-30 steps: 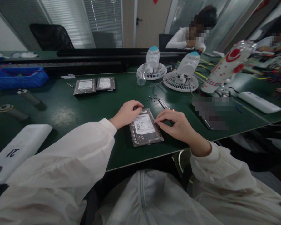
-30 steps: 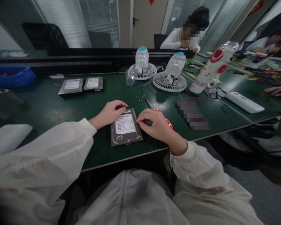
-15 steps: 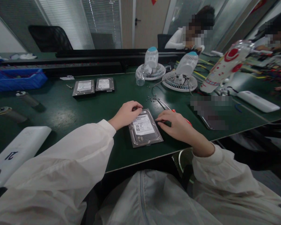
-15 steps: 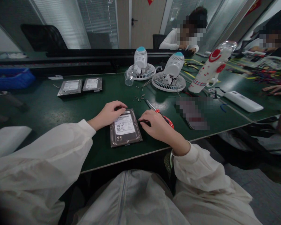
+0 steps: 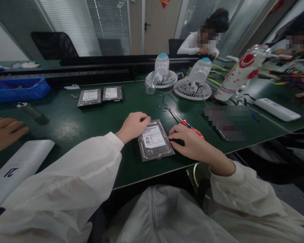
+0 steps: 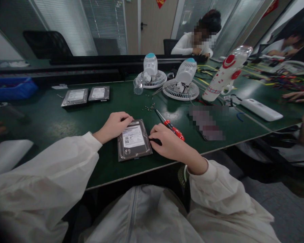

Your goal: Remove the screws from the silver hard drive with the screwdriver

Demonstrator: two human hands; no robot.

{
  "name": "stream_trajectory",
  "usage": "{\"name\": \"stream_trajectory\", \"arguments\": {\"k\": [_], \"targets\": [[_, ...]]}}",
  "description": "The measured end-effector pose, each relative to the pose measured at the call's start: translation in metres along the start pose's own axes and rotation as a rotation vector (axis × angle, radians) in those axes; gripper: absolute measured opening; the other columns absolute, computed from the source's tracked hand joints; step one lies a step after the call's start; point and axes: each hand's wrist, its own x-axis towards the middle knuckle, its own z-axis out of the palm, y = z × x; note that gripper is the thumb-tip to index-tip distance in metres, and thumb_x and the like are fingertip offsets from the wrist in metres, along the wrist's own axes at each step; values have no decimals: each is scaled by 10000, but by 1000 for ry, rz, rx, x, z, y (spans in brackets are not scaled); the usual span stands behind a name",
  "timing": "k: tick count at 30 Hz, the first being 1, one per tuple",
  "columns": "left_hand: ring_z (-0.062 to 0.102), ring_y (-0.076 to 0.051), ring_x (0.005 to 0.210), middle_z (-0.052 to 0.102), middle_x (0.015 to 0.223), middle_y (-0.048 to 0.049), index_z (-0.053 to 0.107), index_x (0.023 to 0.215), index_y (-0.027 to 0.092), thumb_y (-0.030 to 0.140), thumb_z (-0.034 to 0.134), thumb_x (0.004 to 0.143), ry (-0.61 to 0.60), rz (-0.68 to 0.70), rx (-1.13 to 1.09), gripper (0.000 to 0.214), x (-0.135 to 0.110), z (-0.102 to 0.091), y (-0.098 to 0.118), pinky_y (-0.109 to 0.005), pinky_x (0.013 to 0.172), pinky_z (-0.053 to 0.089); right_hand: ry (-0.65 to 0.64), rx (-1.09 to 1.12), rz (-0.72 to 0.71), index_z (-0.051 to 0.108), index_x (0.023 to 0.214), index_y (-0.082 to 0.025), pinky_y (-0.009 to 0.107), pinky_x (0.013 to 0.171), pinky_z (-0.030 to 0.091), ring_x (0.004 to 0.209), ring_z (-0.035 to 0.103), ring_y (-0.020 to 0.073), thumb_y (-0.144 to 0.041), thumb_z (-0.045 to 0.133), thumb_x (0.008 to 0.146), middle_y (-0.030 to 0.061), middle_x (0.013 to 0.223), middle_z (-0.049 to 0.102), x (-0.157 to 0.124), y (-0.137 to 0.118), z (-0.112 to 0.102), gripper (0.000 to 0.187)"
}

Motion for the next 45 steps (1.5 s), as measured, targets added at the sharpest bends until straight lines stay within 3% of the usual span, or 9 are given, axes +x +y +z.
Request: {"name": "stream_trajectory", "arguments": {"k": [5,10,14,19,25,33,36,41,45], "targets": [[614,-218,922,691,943,-64,736,913,176,267,476,939,79,11,103,277,-4,-10,6,-384,851,476,-14,13,-2,730,910,-165,391,853,546,936,605,204,-155,580,884,93,975,653,-8,-7,-2,153],[582,-214,883,664,930,-70,700,947,161,246,453,957,181,155,321,261,-19,-24,33,-358,767,446,22,-10,10,736,892,-160,380,825,551,918,602,203,-106,590,864,88,953,659,-12,-6,2,159],[572,-242,852,664,870,-91,686,934,157,282,424,972,106,355,520,293,-49,-23,64,-383,705,400,69,-85,9,744,961,-133,390,801,559,895,617,212,-111,593,872,100,936,671,-14,-1,3,177],[565,-249,837,654,865,-106,689,987,158,364,426,985,-21,561,581,334,-89,-3,84,-401,685,394,61,-147,-14,738,921,-136,387,778,560,867,611,209,-128,576,893,99,907,666,-15,3,1,165],[560,-268,873,654,940,-127,641,1199,114,383,461,981,-40,516,623,391,-100,8,88,-407,675,393,27,-97,-27,734,944,-146,376,800,544,897,594,208,-156,590,898,95,920,661,-12,-1,0,151],[557,-268,881,634,942,-115,652,1155,123,370,492,961,-49,455,602,352,-96,9,86,-405,701,407,9,-86,-25,689,835,-144,330,770,499,861,565,195,-132,573,884,80,863,644,-8,-3,2,126],[560,-271,893,635,958,-123,634,1201,107,366,484,965,-47,460,608,382,-96,9,85,-403,711,415,58,-87,-5,652,786,-154,312,750,484,817,581,184,-112,600,838,60,807,656,-3,1,0,85],[557,-270,889,626,957,-124,628,1210,82,352,475,969,-50,476,625,393,-95,9,86,-399,703,418,232,13,112,654,746,-150,279,667,452,676,589,140,-110,615,766,29,722,663,11,2,-4,59],[554,-259,881,620,947,-112,627,1187,90,326,468,974,-45,470,632,356,-95,9,87,-391,694,419,190,298,282,700,748,-144,254,599,446,607,581,120,-167,619,751,17,673,678,20,-1,2,85]]}}
